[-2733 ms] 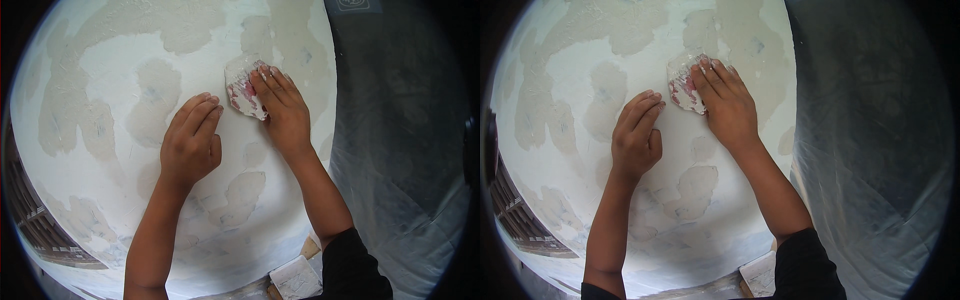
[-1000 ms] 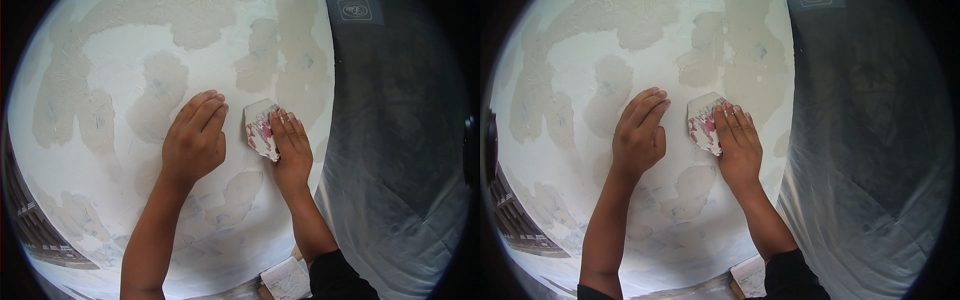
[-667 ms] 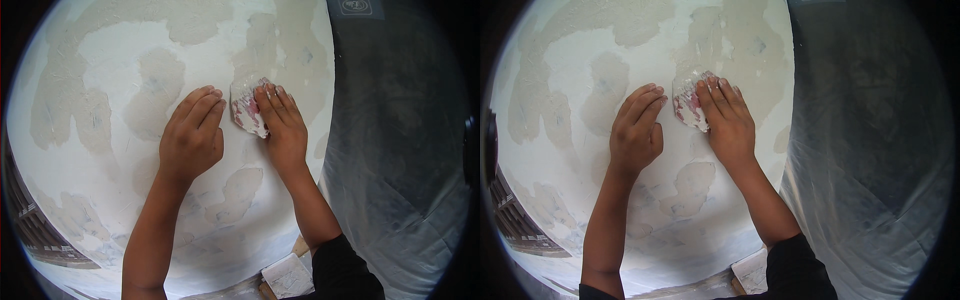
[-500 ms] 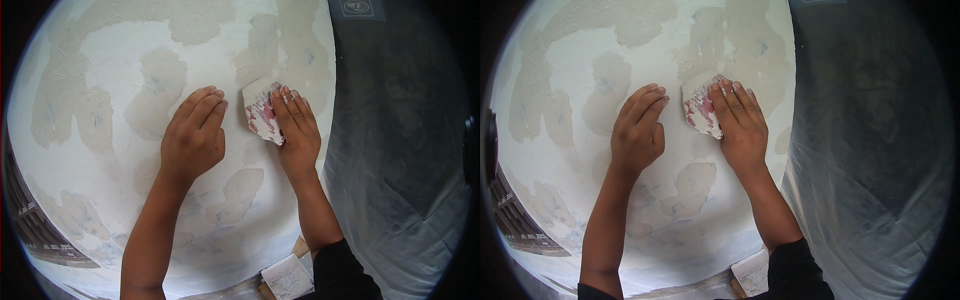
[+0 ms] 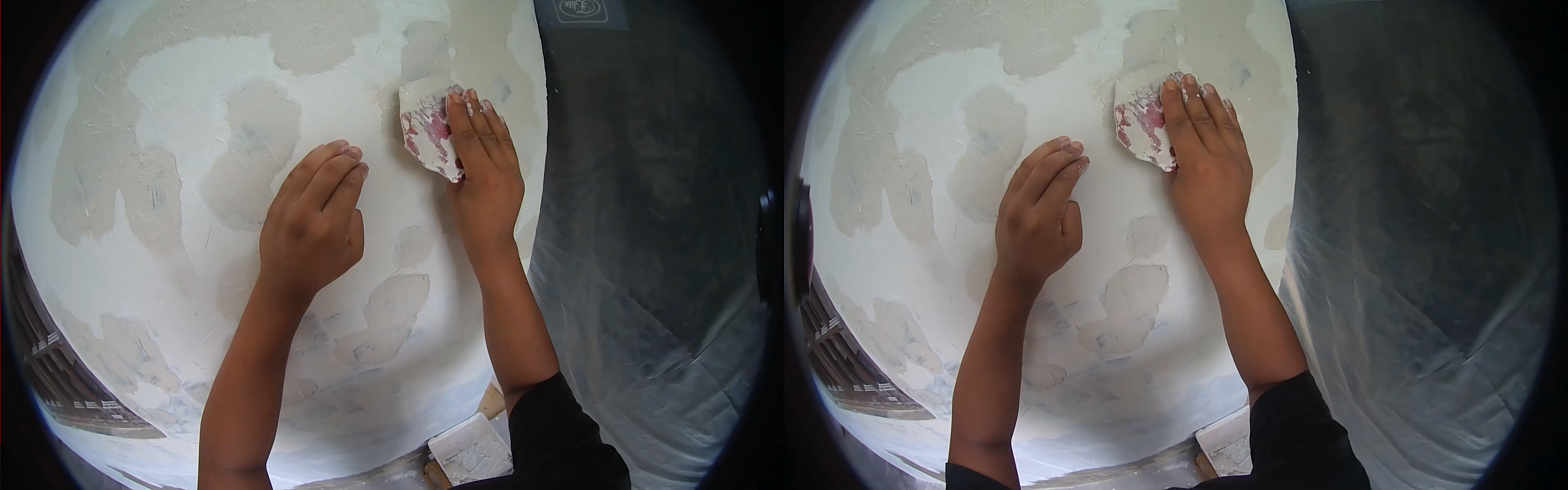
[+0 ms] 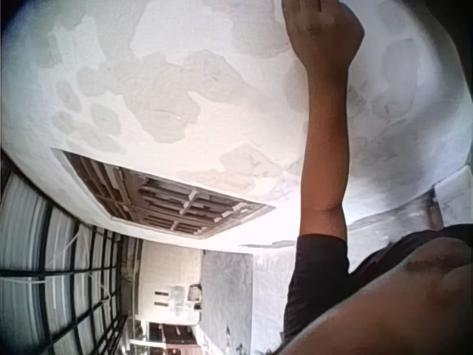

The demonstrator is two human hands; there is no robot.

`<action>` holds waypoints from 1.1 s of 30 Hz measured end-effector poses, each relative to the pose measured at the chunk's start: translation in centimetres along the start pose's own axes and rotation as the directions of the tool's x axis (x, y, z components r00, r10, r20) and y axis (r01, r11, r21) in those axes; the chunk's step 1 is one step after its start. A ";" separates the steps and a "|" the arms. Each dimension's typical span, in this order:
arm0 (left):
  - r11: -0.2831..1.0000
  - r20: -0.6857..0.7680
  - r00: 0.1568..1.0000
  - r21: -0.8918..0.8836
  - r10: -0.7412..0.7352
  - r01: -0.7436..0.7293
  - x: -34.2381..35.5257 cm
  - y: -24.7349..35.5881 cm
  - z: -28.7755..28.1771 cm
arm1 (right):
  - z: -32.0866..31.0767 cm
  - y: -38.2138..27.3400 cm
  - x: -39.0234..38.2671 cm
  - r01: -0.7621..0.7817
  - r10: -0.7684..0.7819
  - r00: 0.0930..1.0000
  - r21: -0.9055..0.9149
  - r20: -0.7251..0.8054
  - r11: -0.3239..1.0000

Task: The person applies wall putty to damaged spots on an exterior wall using a small putty knife, smoothing the filler over the surface.

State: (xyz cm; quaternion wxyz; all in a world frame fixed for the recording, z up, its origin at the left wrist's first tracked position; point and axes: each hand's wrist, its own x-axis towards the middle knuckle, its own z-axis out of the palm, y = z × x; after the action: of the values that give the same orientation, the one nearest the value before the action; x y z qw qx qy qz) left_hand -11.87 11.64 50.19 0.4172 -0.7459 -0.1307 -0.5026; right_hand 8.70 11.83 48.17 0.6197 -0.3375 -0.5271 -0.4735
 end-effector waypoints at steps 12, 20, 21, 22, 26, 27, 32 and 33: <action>1.000 -0.008 1.000 0.012 0.004 -0.004 -0.2 -0.3 0.1 | -1.0 0.6 0.5 -0.040 0.039 0.999 -0.047 -0.029 0.998; 0.999 0.005 1.000 0.035 0.000 0.000 -0.6 -0.6 -0.2 | -0.9 0.3 -5.7 -0.066 0.067 0.994 -0.019 0.090 0.998; 0.999 0.004 1.000 0.036 0.003 -0.003 -0.5 -0.7 -0.3 | -0.7 0.6 -4.9 -0.066 0.067 0.994 -0.018 0.087 0.998; 0.999 0.000 1.000 0.037 0.005 -0.005 -0.5 -0.6 0.0 | -0.4 0.6 -2.9 -0.066 0.066 0.996 -0.001 0.052 0.998; 0.999 -0.005 1.000 0.039 0.011 -0.011 -0.2 -0.3 0.1 | 0.6 0.2 2.4 -0.044 0.044 0.999 -0.016 0.019 0.999; 0.999 -0.003 1.000 0.036 0.011 -0.011 -0.2 -0.2 0.2 | 0.5 0.1 1.7 -0.046 0.046 0.999 -0.018 0.021 0.999; 0.999 0.009 1.000 0.048 -0.003 0.002 -0.9 -0.7 0.0 | -0.9 -1.3 -4.7 -0.074 0.074 0.985 -0.007 0.155 0.997; 0.999 0.005 1.000 0.054 -0.003 0.003 -0.9 -0.9 0.0 | -0.8 -1.2 -4.9 -0.058 0.056 0.993 0.016 0.106 0.998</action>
State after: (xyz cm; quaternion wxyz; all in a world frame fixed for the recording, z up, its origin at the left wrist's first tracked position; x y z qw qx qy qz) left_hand -12.78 12.40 49.86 0.4362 -0.7354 -0.1463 -0.4975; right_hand 7.85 11.79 43.15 0.6073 -0.3714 -0.5537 -0.4320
